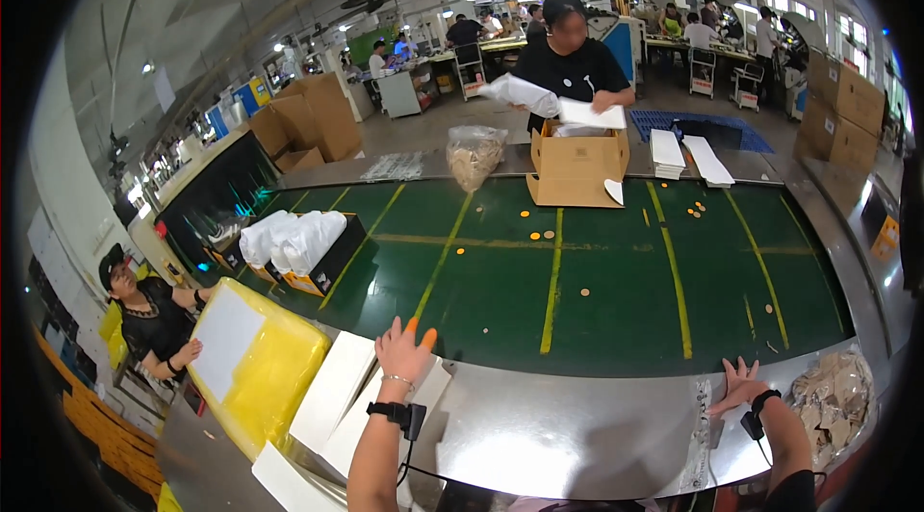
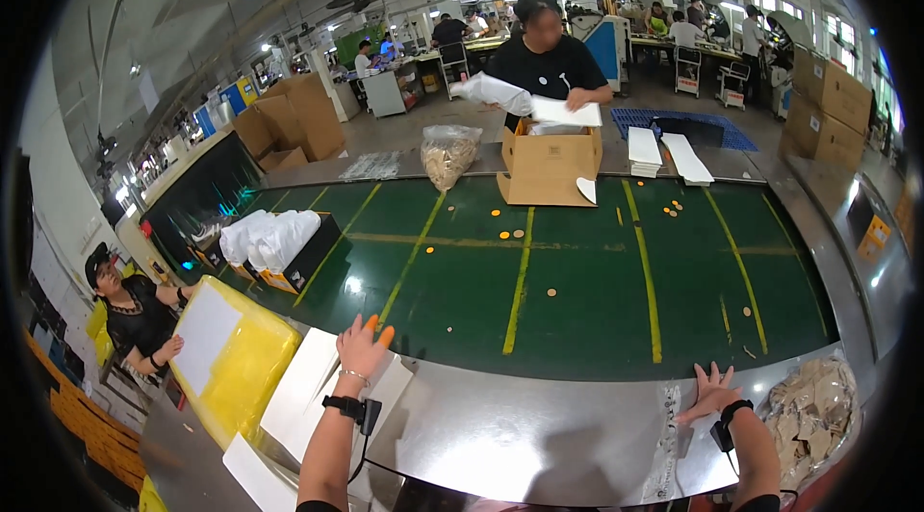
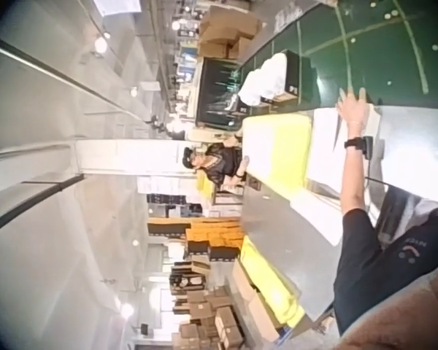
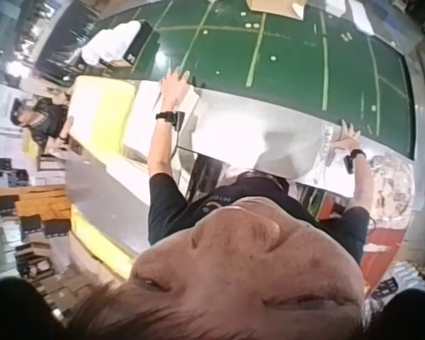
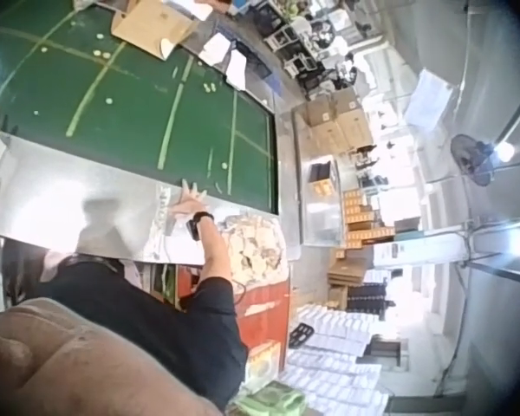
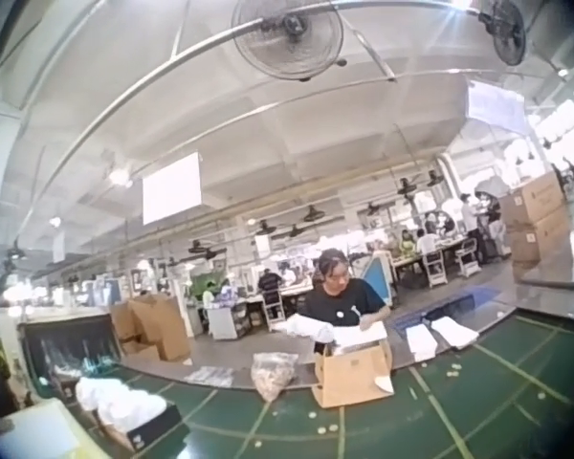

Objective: Packing shoes into boxes along a conveyor belt at a manufacturing facility.

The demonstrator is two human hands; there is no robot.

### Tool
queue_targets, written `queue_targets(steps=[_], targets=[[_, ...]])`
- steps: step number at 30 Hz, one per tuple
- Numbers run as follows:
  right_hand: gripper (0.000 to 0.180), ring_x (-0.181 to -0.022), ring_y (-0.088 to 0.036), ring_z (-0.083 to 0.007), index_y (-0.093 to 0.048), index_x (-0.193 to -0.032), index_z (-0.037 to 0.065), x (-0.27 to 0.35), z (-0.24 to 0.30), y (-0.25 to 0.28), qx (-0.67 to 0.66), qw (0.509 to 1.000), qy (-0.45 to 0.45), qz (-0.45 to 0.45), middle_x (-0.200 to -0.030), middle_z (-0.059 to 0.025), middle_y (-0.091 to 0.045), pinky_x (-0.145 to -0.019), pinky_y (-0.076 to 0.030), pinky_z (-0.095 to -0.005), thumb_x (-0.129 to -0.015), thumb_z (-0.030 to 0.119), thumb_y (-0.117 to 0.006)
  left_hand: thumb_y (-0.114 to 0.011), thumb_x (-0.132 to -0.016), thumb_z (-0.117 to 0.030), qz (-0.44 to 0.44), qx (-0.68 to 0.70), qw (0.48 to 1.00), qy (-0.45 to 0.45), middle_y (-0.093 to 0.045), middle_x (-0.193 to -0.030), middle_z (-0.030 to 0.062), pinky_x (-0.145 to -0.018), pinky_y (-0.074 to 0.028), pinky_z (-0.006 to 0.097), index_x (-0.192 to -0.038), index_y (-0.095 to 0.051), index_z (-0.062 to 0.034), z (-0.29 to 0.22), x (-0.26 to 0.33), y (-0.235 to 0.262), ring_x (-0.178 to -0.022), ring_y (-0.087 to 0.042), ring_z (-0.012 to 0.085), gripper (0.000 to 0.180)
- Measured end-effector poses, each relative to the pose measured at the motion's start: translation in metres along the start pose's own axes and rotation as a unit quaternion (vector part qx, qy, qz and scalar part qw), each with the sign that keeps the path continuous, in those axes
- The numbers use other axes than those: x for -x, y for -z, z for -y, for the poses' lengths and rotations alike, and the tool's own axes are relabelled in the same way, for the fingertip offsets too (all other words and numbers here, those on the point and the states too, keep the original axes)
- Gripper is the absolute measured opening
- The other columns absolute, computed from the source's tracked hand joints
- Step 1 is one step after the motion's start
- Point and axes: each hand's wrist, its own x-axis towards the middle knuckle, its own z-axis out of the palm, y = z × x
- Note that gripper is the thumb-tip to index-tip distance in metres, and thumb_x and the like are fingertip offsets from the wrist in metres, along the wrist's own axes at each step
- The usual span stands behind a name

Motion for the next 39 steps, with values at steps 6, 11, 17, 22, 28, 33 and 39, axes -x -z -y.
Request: queue_targets(steps=[6,11,17,22,28,33,39], targets=[[0.151,-0.142,0.016,-0.0469,0.006,-0.153,0.022,0.0,-0.003,-0.007,0.004,1.0,0.013,-0.01,-0.159,-0.0156,0.011,-0.107,-0.006,-0.072,-0.041,0.073,-0.081,-0.062,-0.088,-0.032,0.0,0.237,0.971,0.031,-0.068,-0.108,0.0181,-0.088,-0.049,0.041,-0.118,-0.065,-0.0026,0.014,-0.046,-0.006,-0.095,-0.067,0.0299,0.042],[0.149,-0.142,0.018,-0.0463,0.009,-0.153,0.021,-0.007,-0.006,-0.017,0.017,0.999,0.026,-0.014,-0.158,-0.0168,0.015,-0.108,-0.004,-0.0706,-0.045,0.078,-0.075,-0.063,-0.089,-0.016,-0.015,0.511,0.855,0.083,-0.069,-0.09,0.0069,-0.061,-0.047,0.022,-0.113,-0.065,0.0002,0.043,-0.057,-0.029,-0.074,-0.063,0.0083,0.029],[0.154,-0.14,0.02,-0.0476,0.015,-0.151,0.013,-0.003,0.007,-0.021,0.016,1.0,-0.004,0.009,-0.155,-0.0223,0.02,-0.109,-0.004,-0.068,-0.045,0.085,-0.07,-0.05,-0.093,-0.01,0.033,0.67,0.727,0.148,-0.068,-0.096,0.0088,-0.064,-0.049,0.024,-0.115,-0.06,-0.0029,0.037,-0.046,0.007,-0.075,-0.063,0.0123,0.025],[0.159,-0.139,0.022,-0.0484,0.021,-0.148,0.007,-0.017,0.005,-0.021,0.096,0.994,-0.024,0.041,-0.153,-0.0262,0.023,-0.113,-0.003,-0.0617,-0.044,0.089,-0.066,-0.044,-0.096,-0.016,0.006,0.755,0.627,0.194,-0.068,-0.096,0.0089,-0.066,-0.05,0.026,-0.115,-0.06,-0.0052,0.046,-0.044,0.012,-0.077,-0.062,0.0126,0.027],[0.158,-0.139,0.023,-0.0471,0.022,-0.147,0.003,-0.004,0.018,-0.012,0.085,0.994,-0.021,0.065,-0.153,-0.0289,0.021,-0.114,0.004,-0.0569,-0.047,0.09,-0.065,-0.056,-0.094,-0.023,-0.035,0.812,0.517,0.269,-0.066,-0.09,-0.0001,-0.07,-0.048,0.024,-0.105,-0.065,-0.0109,0.059,-0.049,0.007,-0.075,-0.058,0.0087,0.019],[0.157,-0.14,0.021,-0.0478,0.02,-0.148,0.006,-0.009,0.011,-0.019,0.087,0.995,-0.024,0.047,-0.153,-0.0273,0.022,-0.114,-0.001,-0.0589,-0.046,0.087,-0.067,-0.059,-0.092,-0.022,-0.051,0.829,0.472,0.296,-0.064,-0.088,-0.001,-0.069,-0.047,0.024,-0.102,-0.066,-0.0108,0.061,-0.052,0.008,-0.075,-0.056,0.0094,0.016],[0.157,-0.14,0.019,-0.0488,0.02,-0.149,0.009,-0.015,0.014,-0.026,0.081,0.996,-0.015,0.035,-0.153,-0.0264,0.022,-0.11,-0.009,-0.0655,-0.046,0.085,-0.07,-0.065,-0.088,-0.022,-0.057,0.824,0.474,0.305,-0.063,-0.085,-0.0024,-0.066,-0.046,0.023,-0.095,-0.066,-0.0113,0.068,-0.054,0.012,-0.072,-0.055,0.008,0.013]])
